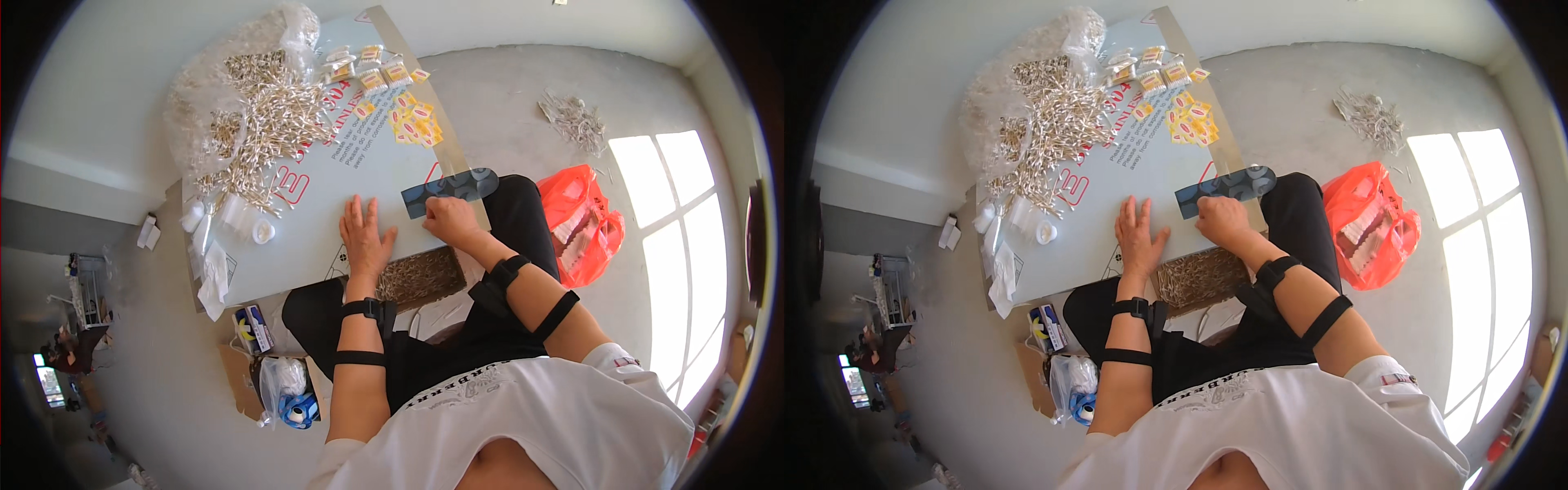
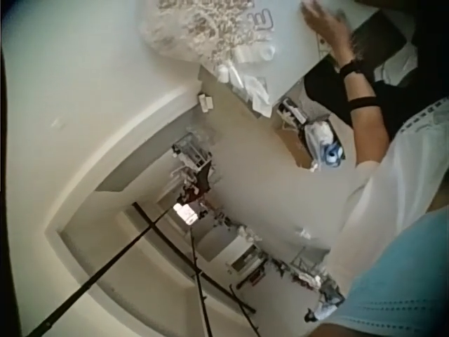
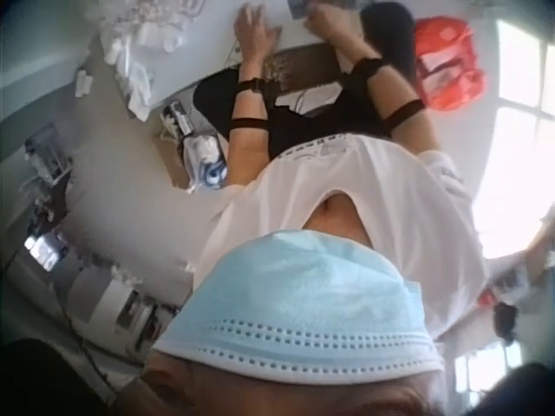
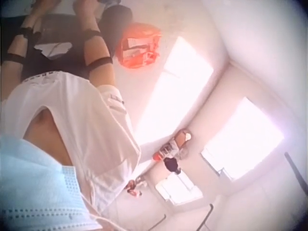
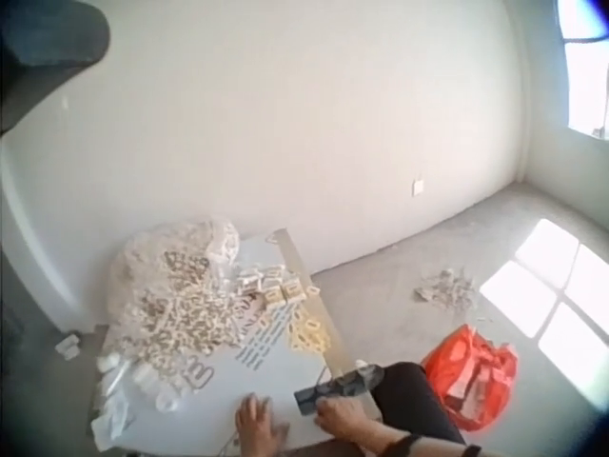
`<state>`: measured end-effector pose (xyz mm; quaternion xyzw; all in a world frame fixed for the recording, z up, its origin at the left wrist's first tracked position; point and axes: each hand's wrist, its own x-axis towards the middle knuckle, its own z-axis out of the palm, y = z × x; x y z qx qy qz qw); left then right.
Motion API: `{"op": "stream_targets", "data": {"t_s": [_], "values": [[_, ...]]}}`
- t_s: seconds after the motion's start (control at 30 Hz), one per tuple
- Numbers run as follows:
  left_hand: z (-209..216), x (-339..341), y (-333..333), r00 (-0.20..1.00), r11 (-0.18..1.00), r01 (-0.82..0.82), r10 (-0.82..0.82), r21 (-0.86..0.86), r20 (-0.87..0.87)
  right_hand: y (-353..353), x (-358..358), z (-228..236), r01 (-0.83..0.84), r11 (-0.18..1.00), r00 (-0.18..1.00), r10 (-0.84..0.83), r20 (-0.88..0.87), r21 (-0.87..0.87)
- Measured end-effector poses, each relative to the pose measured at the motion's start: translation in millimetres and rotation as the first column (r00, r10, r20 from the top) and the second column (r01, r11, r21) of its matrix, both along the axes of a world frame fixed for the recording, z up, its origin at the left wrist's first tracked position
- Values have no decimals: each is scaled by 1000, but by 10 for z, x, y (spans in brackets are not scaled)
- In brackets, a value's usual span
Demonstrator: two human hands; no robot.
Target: Packaging cotton swabs into individual plastic bags and applying adhesive labels.
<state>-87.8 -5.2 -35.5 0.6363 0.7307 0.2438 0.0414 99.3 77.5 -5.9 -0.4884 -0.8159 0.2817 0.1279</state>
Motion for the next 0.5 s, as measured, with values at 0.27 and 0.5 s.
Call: {"op": "stream_targets", "data": {"t_s": [0.27, 0.5], "values": [[175, -201, -32, 988, 999, 45, -48, 25, 148, 379, -105, 166, -281, 944, 935, 310, 174, -172], [35, -269, -61, 955, 976, 15, -78, 216, 286, 325, -534, 64, -151, 988, 985, 147, -88, -34]]}}
